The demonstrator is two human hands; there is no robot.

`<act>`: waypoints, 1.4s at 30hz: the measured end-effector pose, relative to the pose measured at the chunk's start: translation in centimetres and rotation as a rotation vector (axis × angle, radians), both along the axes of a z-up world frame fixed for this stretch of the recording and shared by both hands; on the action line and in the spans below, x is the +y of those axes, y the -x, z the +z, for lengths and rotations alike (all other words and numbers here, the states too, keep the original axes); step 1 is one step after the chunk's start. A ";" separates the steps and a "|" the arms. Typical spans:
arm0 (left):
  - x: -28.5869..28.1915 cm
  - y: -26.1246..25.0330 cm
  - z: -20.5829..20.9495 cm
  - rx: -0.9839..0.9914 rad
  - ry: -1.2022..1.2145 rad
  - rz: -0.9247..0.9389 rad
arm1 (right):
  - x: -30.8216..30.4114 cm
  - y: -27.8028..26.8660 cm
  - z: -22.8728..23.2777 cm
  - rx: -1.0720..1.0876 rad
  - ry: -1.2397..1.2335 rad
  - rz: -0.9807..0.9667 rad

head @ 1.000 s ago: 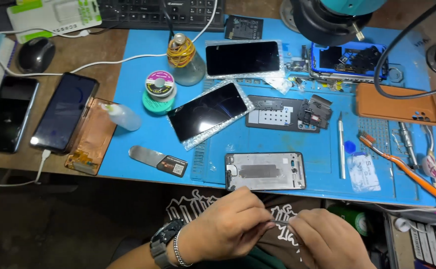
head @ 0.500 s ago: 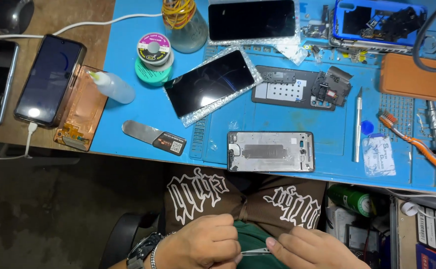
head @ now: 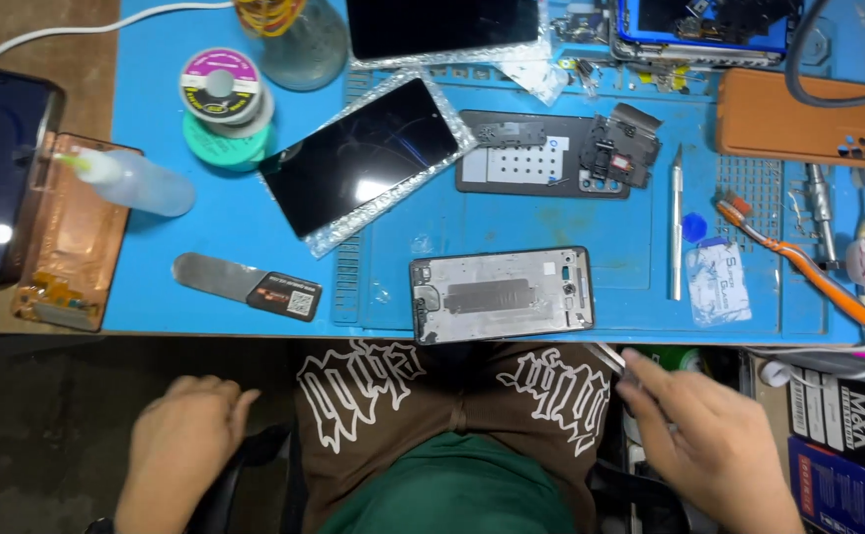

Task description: Cleaning the frame of a mobile phone to remove old adhesive and debris using tweezers, a brush, and scissors.

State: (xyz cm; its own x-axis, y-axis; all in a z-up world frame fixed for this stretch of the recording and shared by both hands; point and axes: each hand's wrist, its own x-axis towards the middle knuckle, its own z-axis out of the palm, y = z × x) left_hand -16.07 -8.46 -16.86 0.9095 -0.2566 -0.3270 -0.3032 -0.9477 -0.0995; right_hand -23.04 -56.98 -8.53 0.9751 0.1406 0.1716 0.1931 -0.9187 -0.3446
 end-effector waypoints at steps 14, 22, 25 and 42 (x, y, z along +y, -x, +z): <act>-15.0 -7.5 8.0 -0.273 0.669 -0.462 | -1.1 -6.6 1.0 -0.023 -0.068 -0.043; -15.0 -8.6 7.0 -0.069 0.791 -0.432 | -1.6 -7.4 2.2 0.057 -0.133 0.016; -14.6 -8.9 7.5 -0.001 0.796 -0.387 | -1.6 -7.3 2.6 0.100 -0.127 0.049; -14.4 -7.9 6.5 -0.163 0.815 -0.383 | -2.2 -7.0 2.5 0.118 -0.157 0.064</act>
